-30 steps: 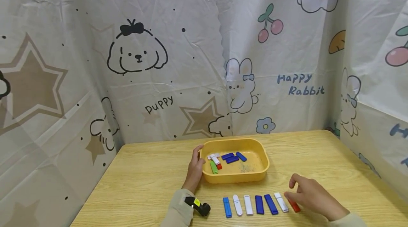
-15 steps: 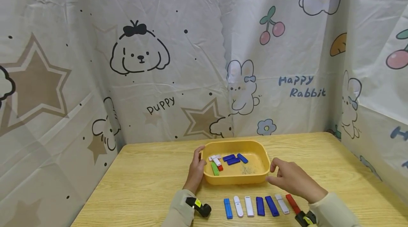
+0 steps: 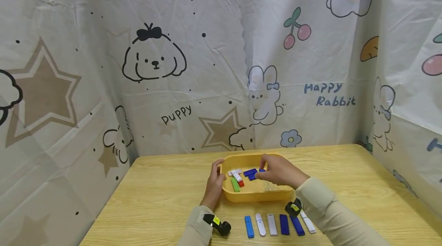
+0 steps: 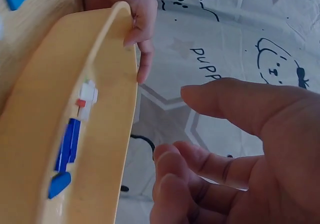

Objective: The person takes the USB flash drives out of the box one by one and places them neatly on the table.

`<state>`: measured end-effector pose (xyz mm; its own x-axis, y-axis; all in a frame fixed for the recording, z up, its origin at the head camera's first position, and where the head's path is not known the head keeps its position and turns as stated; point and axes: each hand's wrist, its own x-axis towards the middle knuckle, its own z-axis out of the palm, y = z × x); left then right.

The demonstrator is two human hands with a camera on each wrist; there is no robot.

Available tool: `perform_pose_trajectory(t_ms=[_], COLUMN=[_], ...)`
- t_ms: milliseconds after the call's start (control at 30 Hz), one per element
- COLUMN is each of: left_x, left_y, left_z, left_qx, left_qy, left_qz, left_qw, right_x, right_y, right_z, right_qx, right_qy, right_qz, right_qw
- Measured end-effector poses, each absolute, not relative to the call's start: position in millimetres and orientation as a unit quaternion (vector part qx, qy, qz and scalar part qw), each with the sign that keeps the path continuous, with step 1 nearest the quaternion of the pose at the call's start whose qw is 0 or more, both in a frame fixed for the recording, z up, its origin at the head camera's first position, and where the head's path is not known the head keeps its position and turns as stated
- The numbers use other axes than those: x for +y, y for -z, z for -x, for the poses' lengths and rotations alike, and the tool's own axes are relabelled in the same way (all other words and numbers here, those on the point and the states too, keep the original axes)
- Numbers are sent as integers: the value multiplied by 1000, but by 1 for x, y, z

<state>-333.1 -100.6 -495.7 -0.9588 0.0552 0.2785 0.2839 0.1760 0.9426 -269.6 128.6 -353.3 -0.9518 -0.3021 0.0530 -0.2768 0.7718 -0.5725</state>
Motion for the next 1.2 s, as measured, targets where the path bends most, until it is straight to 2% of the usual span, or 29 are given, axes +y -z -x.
perform_pose_trajectory(t_ms=[333,600,833,1200], left_x=[-102,-102,-102,-103], left_y=[491,494,494,462], left_z=[333,333,332,308], left_qx=[-755,-758,-757,-755], left_qy=[642,636,636,637], left_qz=[115,107,111,130], left_qw=[69,99,98,90], right_x=[95,72,58,40], right_y=[359,373,390,393], right_z=[311,337,351,357], right_qx=[939,944,960,970], right_qy=[307,277,223,160], right_qz=[138,134,106,102], right_qw=[73,118,130,150])
